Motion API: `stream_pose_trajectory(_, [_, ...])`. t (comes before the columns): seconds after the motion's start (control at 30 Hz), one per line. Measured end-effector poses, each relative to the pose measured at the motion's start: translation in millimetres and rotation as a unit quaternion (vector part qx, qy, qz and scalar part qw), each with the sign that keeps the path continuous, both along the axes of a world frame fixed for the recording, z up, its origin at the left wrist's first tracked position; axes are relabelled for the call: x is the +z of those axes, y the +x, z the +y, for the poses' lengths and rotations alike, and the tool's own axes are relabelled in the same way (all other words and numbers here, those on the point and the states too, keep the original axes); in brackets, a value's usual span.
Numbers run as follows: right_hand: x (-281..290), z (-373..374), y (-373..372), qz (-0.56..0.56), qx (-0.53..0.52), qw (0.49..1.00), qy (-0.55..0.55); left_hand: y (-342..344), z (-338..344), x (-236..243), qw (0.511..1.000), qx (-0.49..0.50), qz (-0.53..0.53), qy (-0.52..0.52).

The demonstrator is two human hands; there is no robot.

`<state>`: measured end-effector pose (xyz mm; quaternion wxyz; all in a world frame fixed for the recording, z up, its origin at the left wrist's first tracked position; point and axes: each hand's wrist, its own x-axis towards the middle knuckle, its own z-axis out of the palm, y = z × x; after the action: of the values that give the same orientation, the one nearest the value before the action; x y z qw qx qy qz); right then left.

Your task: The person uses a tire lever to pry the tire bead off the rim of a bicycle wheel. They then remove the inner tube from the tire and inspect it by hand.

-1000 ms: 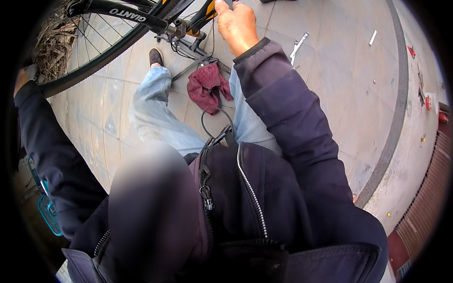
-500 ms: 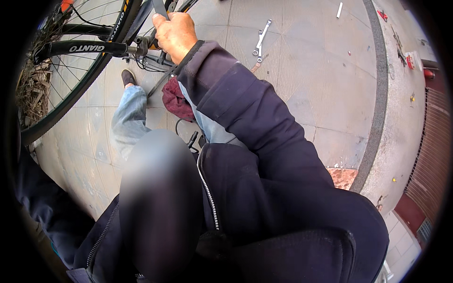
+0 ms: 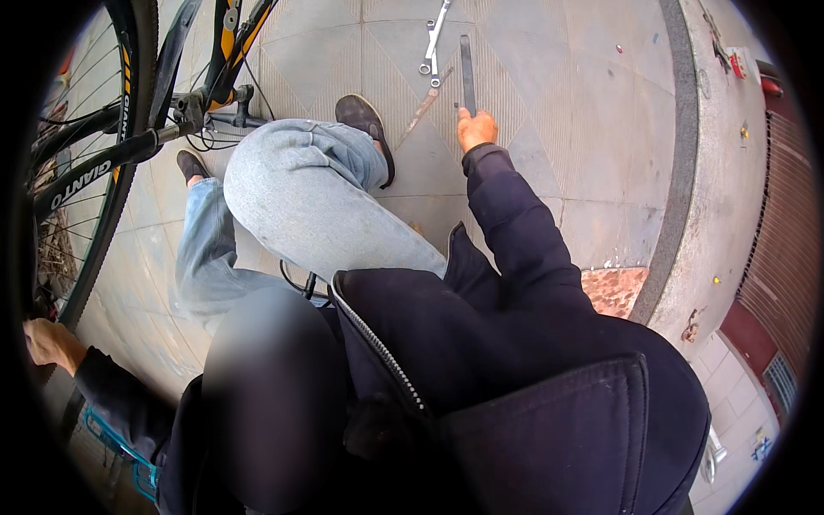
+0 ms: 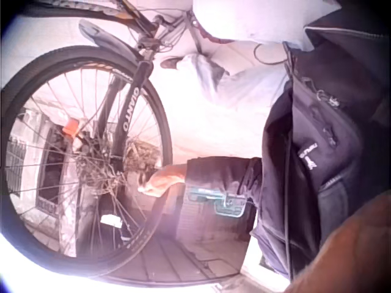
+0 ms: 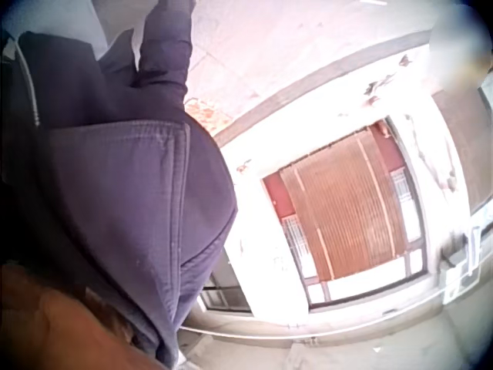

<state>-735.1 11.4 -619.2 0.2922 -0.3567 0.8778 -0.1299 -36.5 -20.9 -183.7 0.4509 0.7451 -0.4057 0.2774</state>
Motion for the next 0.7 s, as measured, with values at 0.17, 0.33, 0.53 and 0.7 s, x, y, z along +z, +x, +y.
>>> stream_pose_trajectory(0.17, [-86, 76, -28, 0.049, -0.023, 0.997, 0.053, -103, 20, -78, 0.988, -0.078, 0.132, 0.034])
stream_pose_trajectory(0.33, [-128, 100, -40, -0.121, -0.096, 0.978, 0.140, -147, 38, -124, 0.975, -0.046, 0.128, 0.176])
stream_pose_trajectory(0.53, [-121, 94, -33, 0.094, 0.010, 0.977, 0.190, -123, 90, -187, 0.927, 0.023, 0.159, 0.338])
stream_pose_trajectory(0.7, [-118, 44, -31, 0.036, 0.051, 0.993, 0.097, -107, 130, -209, 0.907, 0.084, 0.130, 0.391])
